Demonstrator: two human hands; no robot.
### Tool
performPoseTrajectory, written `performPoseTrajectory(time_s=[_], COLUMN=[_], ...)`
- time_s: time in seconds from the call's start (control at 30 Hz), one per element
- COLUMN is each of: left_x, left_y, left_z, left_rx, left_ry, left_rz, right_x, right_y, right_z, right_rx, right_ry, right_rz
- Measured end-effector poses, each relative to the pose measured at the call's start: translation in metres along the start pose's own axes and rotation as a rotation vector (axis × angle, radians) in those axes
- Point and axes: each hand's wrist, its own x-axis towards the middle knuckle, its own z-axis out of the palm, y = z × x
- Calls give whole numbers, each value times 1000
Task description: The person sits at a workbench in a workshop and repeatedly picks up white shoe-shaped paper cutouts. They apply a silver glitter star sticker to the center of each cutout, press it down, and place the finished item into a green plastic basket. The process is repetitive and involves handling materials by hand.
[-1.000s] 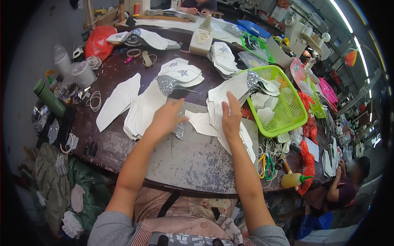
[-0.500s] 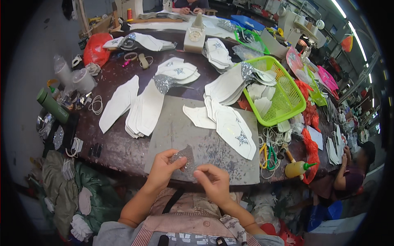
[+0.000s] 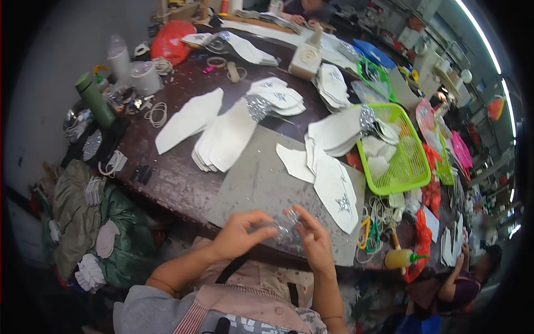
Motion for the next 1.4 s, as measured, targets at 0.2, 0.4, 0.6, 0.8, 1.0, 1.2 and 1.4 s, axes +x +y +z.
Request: performPoseTrajectory(time_s=[0.2,0.4,0.6,0.8,1.0,1.2,1.4], left_x=[108,174,162,125,50,33,21], left_y=[8,-75,-88,-56,47,24,28], left_z=[-90,-254,-253,-249,-95,-2,22], left_rx=[694,1346,1191,503,606,561,367], left_ry=[564,902,949,1113,385,-217,-250], left_rz=[402,68,279,547,658,533,365], right_x=[22,20,23,23,-22,-63,-75], right_y=[33,49,54,35,5,-19,-43], right_z=[-37,-57,-63,-49,-34,-17,-8], right_rx=[137,269,350,540,514,300,43], right_ry=[147,139,172,152,164,65,191], right_rz=[90,61,83,93,114,111,157])
